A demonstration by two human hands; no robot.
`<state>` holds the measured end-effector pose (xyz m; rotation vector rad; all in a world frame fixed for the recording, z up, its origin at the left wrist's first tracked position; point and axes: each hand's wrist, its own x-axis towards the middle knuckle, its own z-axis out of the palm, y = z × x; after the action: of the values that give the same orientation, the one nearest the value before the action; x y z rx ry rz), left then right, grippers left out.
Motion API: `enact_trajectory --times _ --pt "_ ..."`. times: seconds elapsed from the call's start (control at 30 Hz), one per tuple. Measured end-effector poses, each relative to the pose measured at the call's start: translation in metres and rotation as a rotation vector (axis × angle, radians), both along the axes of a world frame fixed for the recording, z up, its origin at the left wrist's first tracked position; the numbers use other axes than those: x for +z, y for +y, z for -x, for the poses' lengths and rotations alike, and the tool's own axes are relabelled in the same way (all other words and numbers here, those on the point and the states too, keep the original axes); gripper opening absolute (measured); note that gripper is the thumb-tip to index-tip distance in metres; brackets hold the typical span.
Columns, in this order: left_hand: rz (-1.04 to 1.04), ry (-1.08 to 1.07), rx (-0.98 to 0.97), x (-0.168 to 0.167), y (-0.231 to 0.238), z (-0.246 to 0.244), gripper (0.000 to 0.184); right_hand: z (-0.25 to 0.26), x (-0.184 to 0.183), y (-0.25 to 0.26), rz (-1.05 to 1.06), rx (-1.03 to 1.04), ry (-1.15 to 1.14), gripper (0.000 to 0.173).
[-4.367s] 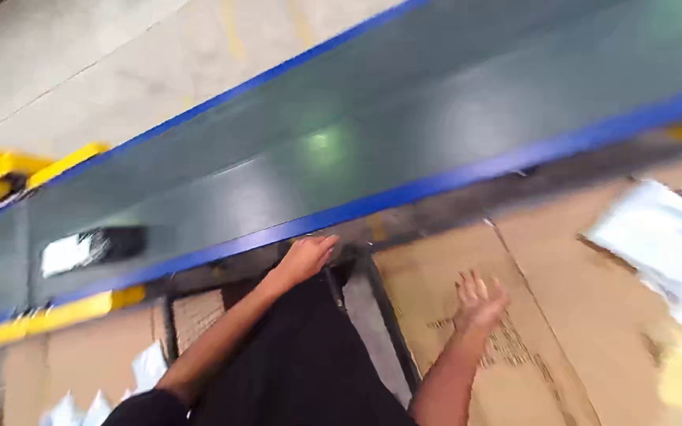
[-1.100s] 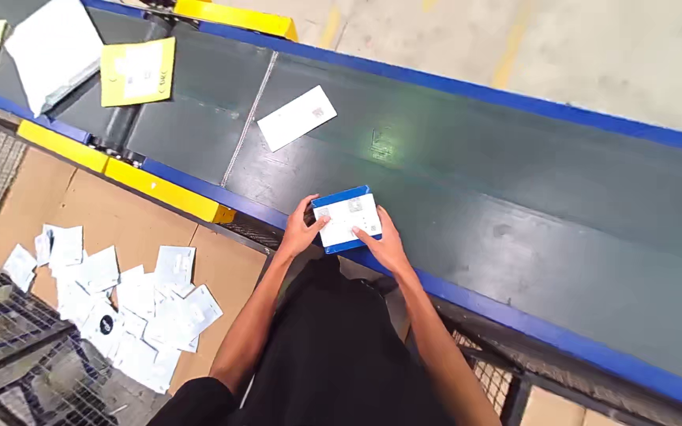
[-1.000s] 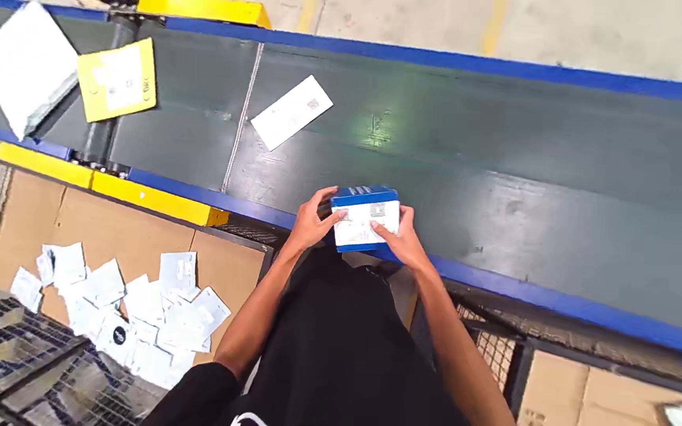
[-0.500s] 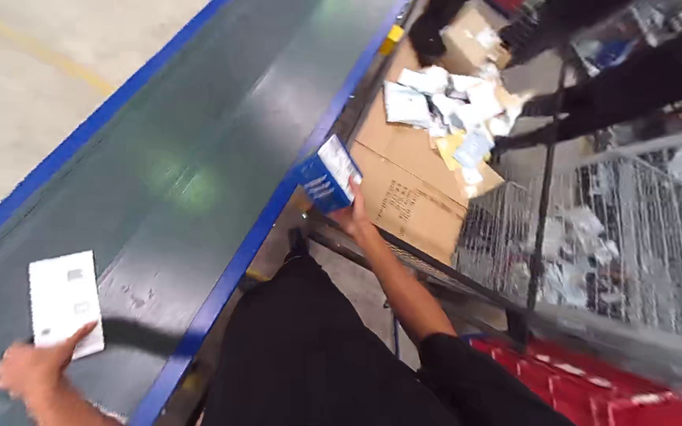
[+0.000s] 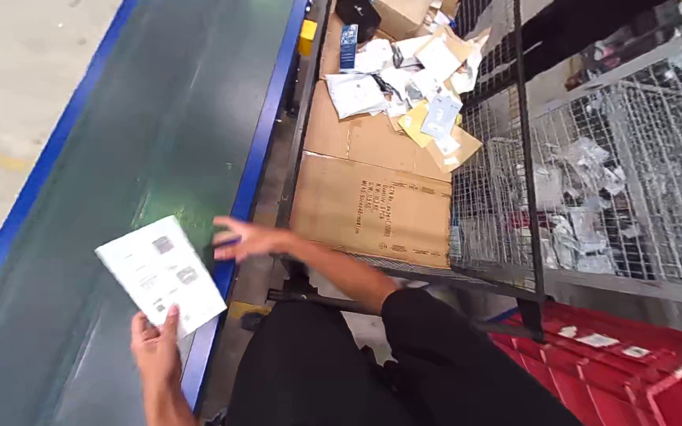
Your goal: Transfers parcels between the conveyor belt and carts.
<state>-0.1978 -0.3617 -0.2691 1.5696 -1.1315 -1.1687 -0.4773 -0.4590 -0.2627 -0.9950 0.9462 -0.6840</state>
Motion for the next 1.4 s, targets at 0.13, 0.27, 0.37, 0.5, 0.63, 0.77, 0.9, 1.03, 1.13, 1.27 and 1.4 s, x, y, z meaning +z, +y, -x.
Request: enact_trajectory --times 0.13,0.27,0.37,0.5,0.63,0.77,0.9,1.03,1.13,1.27,1.4 --pt "-0.04 -0.067 -0.306 -0.01 -0.044 0.09 0.051 0.03 -0.053 0.035 -0.024 -0.241 -0.061 0.065" --pt "-0.057 -0.082 -0.482 -0.037 -0.055 0.108 0.058 0.164 -0.078 0.012 -0.041 -0.723 0.198 0.065" --pt "-0.121 -0.106 -0.486 -0.052 -0.045 0.103 0.053 0.3 -0.093 -0.016 -0.043 -1.07 0.37 0.065" --pt "-0.219 -0.129 -0.453 -0.065 -0.029 0.091 0.058 0.49 -0.071 -0.058 0.061 -1.484 0.24 0.071" --pt "-0.251 -0.16 -0.375 -0.071 -0.024 0.079 0.057 0.541 -0.067 -0.062 0.054 -1.605 0.384 0.09" --pt "-0.24 -0.178 -0.33 -0.072 -0.016 0.067 0.053 0.469 -0.117 -0.054 -0.061 -1.249 0.515 0.076" --pt "-0.259 -0.204 -0.273 -0.065 -0.003 0.05 0.05 0.36 -0.17 -0.028 -0.204 -1.078 0.42 0.059" --pt "-0.252 -0.23 -0.173 -0.06 0.019 0.024 0.049 0.27 -0.204 0.001 -0.252 -0.963 0.323 0.051" --pt "-0.259 -0.319 -0.05 -0.058 0.039 -0.001 0.05 0.218 -0.207 0.019 -0.196 -0.902 0.364 0.05" --pt "-0.315 -0.5 0.24 -0.04 0.081 -0.05 0.048 0.139 -0.176 0.025 0.045 -0.84 0.59 0.051" --pt "-0.316 -0.59 0.577 -0.038 0.132 -0.091 0.043 0.072 -0.127 -0.001 0.374 -0.813 0.852 0.046"
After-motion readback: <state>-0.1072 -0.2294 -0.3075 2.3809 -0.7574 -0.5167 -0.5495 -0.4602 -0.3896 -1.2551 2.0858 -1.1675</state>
